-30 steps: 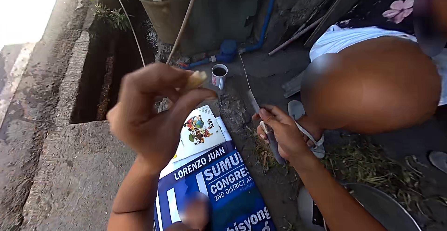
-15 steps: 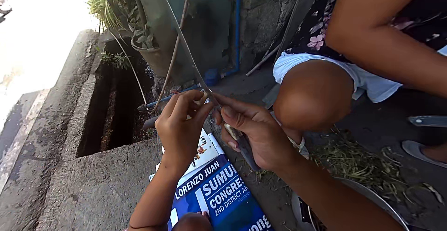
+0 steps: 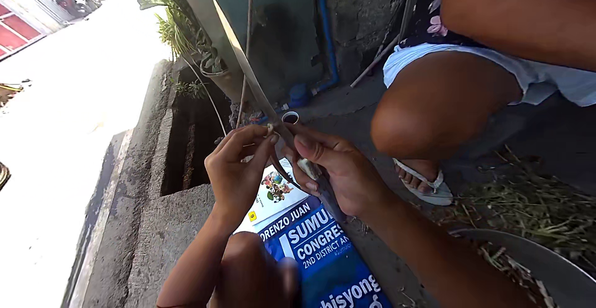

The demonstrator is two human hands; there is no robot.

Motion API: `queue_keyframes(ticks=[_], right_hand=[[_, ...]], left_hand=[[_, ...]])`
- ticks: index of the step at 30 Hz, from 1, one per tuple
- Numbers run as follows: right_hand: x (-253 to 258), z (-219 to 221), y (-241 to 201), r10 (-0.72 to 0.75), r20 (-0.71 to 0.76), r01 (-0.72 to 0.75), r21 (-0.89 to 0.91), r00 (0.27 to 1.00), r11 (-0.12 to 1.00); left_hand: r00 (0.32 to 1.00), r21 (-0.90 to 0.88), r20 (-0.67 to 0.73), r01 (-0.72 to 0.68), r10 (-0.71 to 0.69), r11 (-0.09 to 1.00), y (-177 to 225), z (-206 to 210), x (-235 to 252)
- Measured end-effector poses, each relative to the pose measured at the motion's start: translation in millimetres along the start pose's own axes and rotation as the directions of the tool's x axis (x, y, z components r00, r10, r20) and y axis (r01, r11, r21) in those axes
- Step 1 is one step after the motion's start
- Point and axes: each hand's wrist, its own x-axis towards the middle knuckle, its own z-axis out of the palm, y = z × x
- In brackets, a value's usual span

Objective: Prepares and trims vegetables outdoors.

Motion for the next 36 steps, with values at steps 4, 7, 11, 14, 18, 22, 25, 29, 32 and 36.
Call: queue_keyframes(ticks=[4, 7, 11, 14, 18, 22, 25, 29, 32, 36], right_hand=[[-5.3, -10.2, 2.5, 0.109, 0.078, -0.119, 0.138, 0.991, 0.983], [-7.6, -19.3, 3.0, 0.194, 0.103, -0.21, 0.175, 0.975, 0.962], [-6.7, -31.1, 9.8, 0.297, 0.095, -0.309, 0.158, 0.95, 0.938], [-2.8, -45.0, 19.0, 0.36, 0.037, -0.362, 0.128, 0.932, 0.923], [3.3, -74.9, 35.1, 0.424, -0.145, -0.419, 0.063, 0.894, 0.906], [11.8, -115.8, 58.8, 0.448, -0.387, -0.495, -0.026, 0.806, 0.869], [13.6, -139.2, 66.8, 0.424, -0.516, -0.558, -0.132, 0.744, 0.819], [17.2, -136.0, 60.9, 0.334, -0.566, -0.575, -0.321, 0.754, 0.753], [18.6, -104.0, 46.3, 0.164, -0.41, -0.356, -0.453, 0.897, 0.817], [12.8, -44.7, 29.8, -0.027, -0.083, -0.011, -0.428, 0.996, 0.904]], left_hand=[[0.985, -0.074, 0.024, 0.171, -0.169, 0.983, 8.6, 1.6, -9.1], [0.955, -0.143, 0.039, 0.296, -0.293, 0.945, 8.8, 4.4, -16.6], [0.889, -0.281, 0.039, 0.448, -0.457, 0.848, 5.0, 5.2, -23.9], [0.825, -0.401, 0.015, 0.522, -0.565, 0.752, -2.3, 0.0, -25.2], [0.754, -0.529, -0.048, 0.537, -0.655, 0.657, -13.2, -13.1, -24.5], [0.761, -0.543, -0.147, 0.472, -0.632, 0.694, -30.6, -33.3, -24.9], [0.795, -0.475, -0.215, 0.423, -0.568, 0.772, -44.3, -42.3, -25.6], [0.832, -0.374, -0.198, 0.424, -0.517, 0.825, -56.2, -40.2, -31.6], [0.864, -0.329, -0.122, 0.43, -0.489, 0.841, -55.6, -30.6, -34.2], [0.891, -0.308, -0.033, 0.422, -0.452, 0.853, -48.5, -16.5, -36.1]])
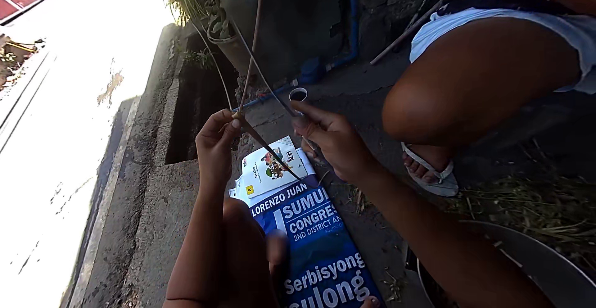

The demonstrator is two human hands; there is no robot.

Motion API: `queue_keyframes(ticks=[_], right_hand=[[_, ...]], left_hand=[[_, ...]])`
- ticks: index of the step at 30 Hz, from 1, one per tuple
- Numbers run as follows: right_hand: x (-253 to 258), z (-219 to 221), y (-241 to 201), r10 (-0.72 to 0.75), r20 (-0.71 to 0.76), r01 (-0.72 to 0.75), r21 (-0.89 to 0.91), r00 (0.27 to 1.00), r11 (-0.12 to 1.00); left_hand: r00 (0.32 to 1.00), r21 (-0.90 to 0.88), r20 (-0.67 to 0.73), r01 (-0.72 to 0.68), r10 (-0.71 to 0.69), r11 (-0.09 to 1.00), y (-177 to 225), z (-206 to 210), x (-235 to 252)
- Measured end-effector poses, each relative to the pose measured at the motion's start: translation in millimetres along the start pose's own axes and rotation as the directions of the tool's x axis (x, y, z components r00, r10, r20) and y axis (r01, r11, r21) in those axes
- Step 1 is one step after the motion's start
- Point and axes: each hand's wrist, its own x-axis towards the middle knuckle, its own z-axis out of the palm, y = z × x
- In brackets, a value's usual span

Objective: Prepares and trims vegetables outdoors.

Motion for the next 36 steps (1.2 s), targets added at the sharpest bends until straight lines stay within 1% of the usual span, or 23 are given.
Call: queue_keyframes(ticks=[3, 6, 15, 20, 22, 24, 26, 28, 31, 36], right_hand=[[-8.7, 31.1, -18.5, -0.071, 0.102, 0.063, 0.083, 0.992, 0.995], [-12.0, 45.9, -21.6, -0.095, 0.122, 0.083, 0.099, 0.988, 0.992], [-7.4, 42.2, -15.3, -0.037, 0.102, 0.026, 0.104, 0.994, 0.994], [-7.1, 43.6, -12.4, -0.056, 0.056, 0.053, 0.059, 0.997, 0.997], [-6.4, 43.6, -11.1, -0.051, 0.06, 0.046, 0.081, 0.997, 0.996], [-4.0, 41.7, -11.1, 0.008, 0.096, -0.028, 0.211, 0.995, 0.977], [-1.1, 36.2, -13.4, 0.109, 0.173, -0.168, 0.371, 0.979, 0.913], [2.1, 29.5, -14.8, 0.175, 0.251, -0.277, 0.461, 0.952, 0.843], [5.3, 21.1, -13.8, 0.222, 0.324, -0.362, 0.485, 0.92, 0.796], [6.9, 13.9, -6.8, 0.297, 0.356, -0.447, 0.485, 0.886, 0.752]], left_hand=[[0.999, -0.007, 0.03, -0.035, 0.035, 0.999, 2.4, 9.2, -3.9], [0.996, -0.01, 0.022, -0.085, 0.085, 0.996, 5.0, 15.8, -7.3], [0.988, 0.066, 0.036, -0.15, 0.148, 0.986, 3.6, 18.2, -11.5], [0.99, 0.11, 0.003, -0.143, 0.143, 0.984, 3.8, 21.1, -13.4], [0.987, 0.145, 0.005, -0.16, 0.161, 0.976, 2.9, 20.8, -13.6], [0.984, 0.165, 0.012, -0.175, 0.176, 0.971, 1.9, 20.1, -13.4], [0.984, 0.169, 0.028, -0.179, 0.177, 0.969, 1.6, 18.5, -12.9], [0.986, 0.159, 0.044, -0.167, 0.162, 0.973, 2.7, 17.5, -12.0], [0.99, 0.13, 0.058, -0.136, 0.13, 0.982, 3.1, 16.0, -10.5], [0.994, 0.08, 0.073, -0.092, 0.086, 0.993, 1.5, 12.6, -7.0]])
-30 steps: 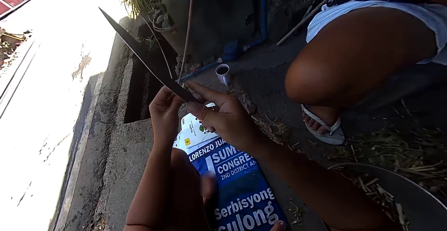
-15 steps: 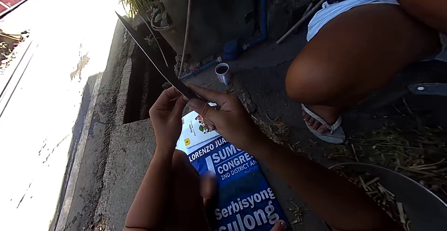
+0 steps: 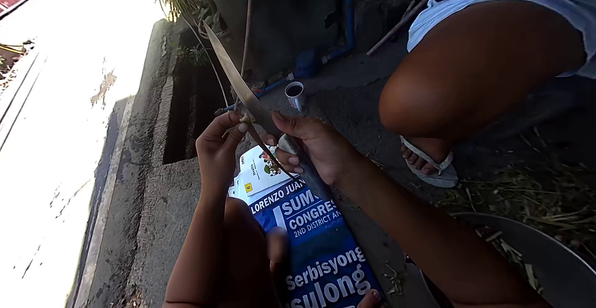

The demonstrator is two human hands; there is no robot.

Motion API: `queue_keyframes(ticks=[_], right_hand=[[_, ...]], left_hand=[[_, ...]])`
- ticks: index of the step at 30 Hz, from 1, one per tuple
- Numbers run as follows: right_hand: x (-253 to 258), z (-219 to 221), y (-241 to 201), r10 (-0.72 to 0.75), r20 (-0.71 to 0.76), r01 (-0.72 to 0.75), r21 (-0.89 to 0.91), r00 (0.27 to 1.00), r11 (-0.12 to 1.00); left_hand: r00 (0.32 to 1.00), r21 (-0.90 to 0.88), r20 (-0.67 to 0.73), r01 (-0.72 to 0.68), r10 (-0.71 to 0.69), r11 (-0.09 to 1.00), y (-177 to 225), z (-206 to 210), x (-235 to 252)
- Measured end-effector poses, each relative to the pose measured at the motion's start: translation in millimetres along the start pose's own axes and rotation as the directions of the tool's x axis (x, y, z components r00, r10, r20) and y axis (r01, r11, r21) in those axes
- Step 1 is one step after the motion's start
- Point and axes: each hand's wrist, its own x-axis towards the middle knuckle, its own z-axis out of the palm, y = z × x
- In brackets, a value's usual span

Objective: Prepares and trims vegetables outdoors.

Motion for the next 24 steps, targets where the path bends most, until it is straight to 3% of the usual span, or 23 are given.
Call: queue_keyframes(ticks=[6, 11, 14, 20, 22, 24], right_hand=[[2.5, -14.1, 7.3, 0.055, -0.08, -0.056, -0.012, 0.995, 0.998], [12.3, -52.9, 22.7, 0.115, -0.275, -0.144, -0.091, 0.955, 0.985], [18.0, -91.6, 33.9, 0.141, -0.453, -0.199, -0.082, 0.88, 0.977], [16.1, -174.8, 55.9, 0.127, -0.771, -0.397, -0.172, 0.623, 0.902], [10.4, -190.1, 60.8, 0.12, -0.801, -0.495, -0.238, 0.587, 0.836], [6.1, -190.0, 60.0, 0.1, -0.794, -0.538, -0.308, 0.6, 0.785]], left_hand=[[0.996, -0.101, -0.06, 0.065, -0.071, 0.993, 0.1, -7.9, 3.6], [0.982, -0.199, -0.127, 0.112, -0.138, 0.974, -1.1, -23.6, 11.0], [0.967, -0.237, -0.172, 0.143, -0.186, 0.961, -1.7, -33.4, 15.6], [0.934, -0.344, -0.288, 0.103, -0.21, 0.933, -11.5, -52.3, 27.1], [0.939, -0.353, -0.28, 0.094, -0.201, 0.931, -12.9, -54.1, 28.0], [0.954, -0.347, -0.214, 0.125, -0.208, 0.93, -12.5, -52.3, 24.8]])
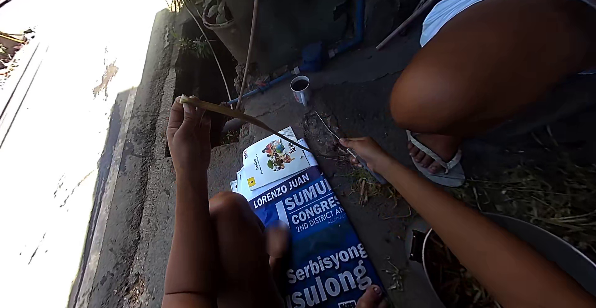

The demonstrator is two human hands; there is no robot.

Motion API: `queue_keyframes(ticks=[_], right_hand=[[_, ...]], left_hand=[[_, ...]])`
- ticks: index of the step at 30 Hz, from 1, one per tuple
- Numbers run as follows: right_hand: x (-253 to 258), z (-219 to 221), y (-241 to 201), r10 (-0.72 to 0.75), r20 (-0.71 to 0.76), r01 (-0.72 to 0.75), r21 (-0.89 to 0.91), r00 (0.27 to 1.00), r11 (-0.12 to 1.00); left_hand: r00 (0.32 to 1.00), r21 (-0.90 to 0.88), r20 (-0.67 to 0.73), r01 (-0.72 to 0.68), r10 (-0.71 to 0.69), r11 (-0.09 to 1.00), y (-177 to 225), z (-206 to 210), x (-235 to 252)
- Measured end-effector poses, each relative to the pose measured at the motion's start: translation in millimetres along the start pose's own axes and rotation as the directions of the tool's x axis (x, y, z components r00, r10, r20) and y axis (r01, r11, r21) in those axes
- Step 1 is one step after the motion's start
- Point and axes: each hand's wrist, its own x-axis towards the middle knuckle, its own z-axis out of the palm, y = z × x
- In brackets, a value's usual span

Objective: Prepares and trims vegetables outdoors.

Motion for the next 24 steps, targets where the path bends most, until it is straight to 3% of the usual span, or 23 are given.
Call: queue_keyframes(ticks=[3, 5, 7, 9, 12, 16, 24], right_hand=[[-26.0, 8.9, -21.9, -0.176, 0.031, 0.176, -0.026, 0.984, 0.984], [-54.9, 19.4, -44.5, -0.366, 0.062, 0.365, 0.035, 0.928, 0.93], [-88.4, 30.9, -64.7, -0.571, 0.106, 0.554, 0.153, 0.814, 0.819], [-121.3, 42.0, -82.5, -0.742, 0.161, 0.692, 0.276, 0.651, 0.667], [-166.2, 59.3, -103.2, -0.838, 0.228, 0.721, 0.43, 0.495, 0.543], [-191.2, 75.8, -109.7, -0.847, 0.272, 0.699, 0.479, 0.457, 0.531], [-183.5, 76.3, -105.2, -0.806, 0.29, 0.65, 0.48, 0.516, 0.589]], left_hand=[[0.997, 0.018, 0.075, 0.022, -0.024, 1.0, -0.3, 7.8, -7.2], [0.994, 0.027, 0.109, 0.006, -0.009, 1.0, -2.4, 14.1, -10.6], [0.988, 0.051, 0.152, -0.017, 0.01, 0.999, -4.2, 20.1, -14.6], [0.983, 0.071, 0.183, -0.031, 0.018, 0.997, -5.4, 27.3, -19.1], [0.976, 0.11, 0.214, -0.052, 0.027, 0.993, -6.0, 37.4, -26.7], [0.964, 0.155, 0.253, -0.12, 0.078, 0.981, -6.9, 45.7, -33.7], [0.962, 0.192, 0.256, -0.144, 0.093, 0.971, -10.4, 47.9, -34.5]])
